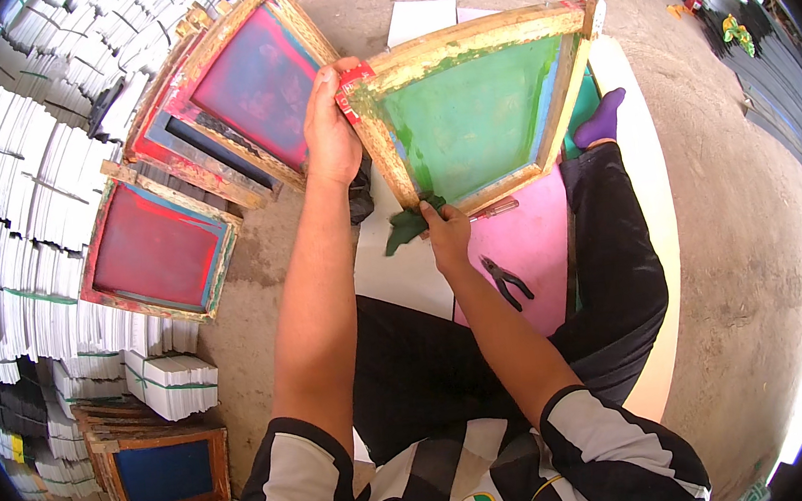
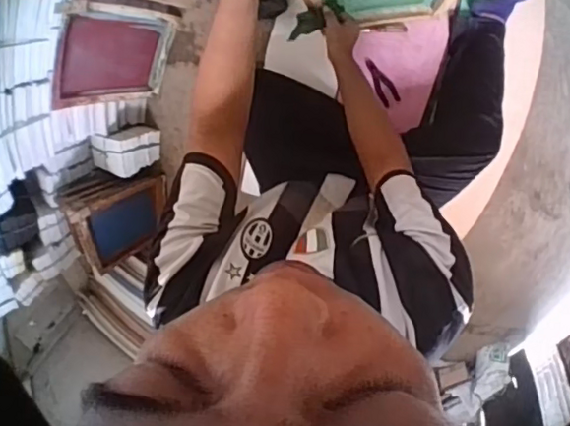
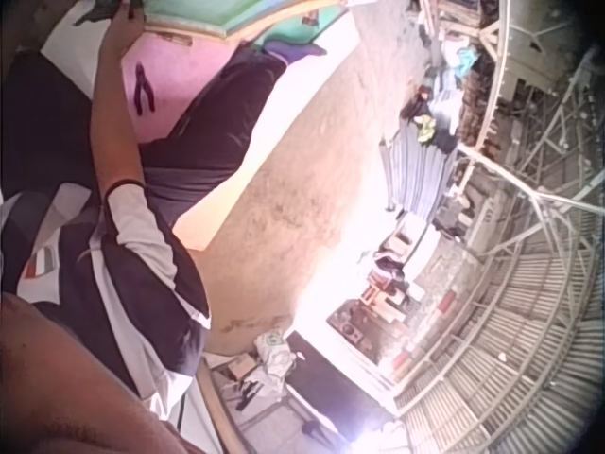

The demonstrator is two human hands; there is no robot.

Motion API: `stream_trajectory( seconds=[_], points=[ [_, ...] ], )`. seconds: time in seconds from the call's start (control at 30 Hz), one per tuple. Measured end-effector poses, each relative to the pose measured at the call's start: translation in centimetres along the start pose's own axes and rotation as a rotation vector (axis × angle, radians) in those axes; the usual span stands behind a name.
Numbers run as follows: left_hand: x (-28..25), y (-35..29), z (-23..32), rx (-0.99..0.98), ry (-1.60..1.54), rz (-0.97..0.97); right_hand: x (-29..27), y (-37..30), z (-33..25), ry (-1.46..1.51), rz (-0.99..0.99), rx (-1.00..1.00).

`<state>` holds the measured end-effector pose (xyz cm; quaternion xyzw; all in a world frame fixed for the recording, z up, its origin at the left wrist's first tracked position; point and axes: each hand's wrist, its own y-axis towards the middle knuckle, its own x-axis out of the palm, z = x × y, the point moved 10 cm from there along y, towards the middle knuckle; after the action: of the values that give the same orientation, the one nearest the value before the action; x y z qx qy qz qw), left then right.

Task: The person sits on the floor and repairs a wooden screen printing frame. They use pliers to remove staples, a screwdriver to scrape residue, and a cloth to wipe the frame and mesh. The person also gathers debris from the work surface and discards it into a black bag.

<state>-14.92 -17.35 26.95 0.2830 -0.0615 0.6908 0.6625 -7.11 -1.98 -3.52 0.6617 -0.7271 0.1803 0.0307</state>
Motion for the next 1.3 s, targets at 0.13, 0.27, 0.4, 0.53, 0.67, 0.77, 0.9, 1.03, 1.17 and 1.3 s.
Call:
stream_trajectory(
  seconds=[0.13, 0.27, 0.4, 0.53, 0.67, 0.77, 0.9, 1.03, 1.17, 1.3],
  points=[
    [0.6, -0.3, 0.3, 0.001, -0.036, 0.006, -3.5, -1.3, 1.5, -0.038, 0.491, -0.063],
    [0.6, -0.6, 0.2, -0.011, -0.037, 0.024, -3.9, -1.3, 5.5, -0.370, 0.350, 0.039],
    [0.6, -0.8, 0.4, 0.003, -0.039, 0.009, -2.8, -1.4, 6.6, -0.363, 0.392, 0.105],
    [1.0, -1.1, 0.5, 0.006, -0.032, 0.004, 0.6, -0.7, 7.4, 0.211, 0.426, 0.251],
    [0.4, -1.4, 0.3, 0.022, -0.006, 0.005, 4.3, -2.8, 2.6, 0.222, 0.217, 0.074],
    [0.3, -1.7, 0.5, 0.016, 0.003, 0.007, 3.2, -4.6, -1.7, -0.252, 0.226, -0.288],
    [1.6, -1.7, 0.4, 0.002, -0.022, -0.023, -2.8, -2.3, 6.5, -0.230, 0.481, 0.135],
    [0.7, -1.8, 0.2, 0.028, 0.003, 0.013, 1.6, -2.2, -0.7, 0.022, 0.240, -0.037],
    [0.1, -1.3, 0.1, 0.005, -0.011, 0.030, 2.4, -3.1, -4.6, -0.028, 0.163, -0.215],
    [1.5, -1.2, 0.4, 0.022, 0.014, -0.019, -1.6, -0.9, 1.1, -0.422, 0.345, -0.070]
  ],
)
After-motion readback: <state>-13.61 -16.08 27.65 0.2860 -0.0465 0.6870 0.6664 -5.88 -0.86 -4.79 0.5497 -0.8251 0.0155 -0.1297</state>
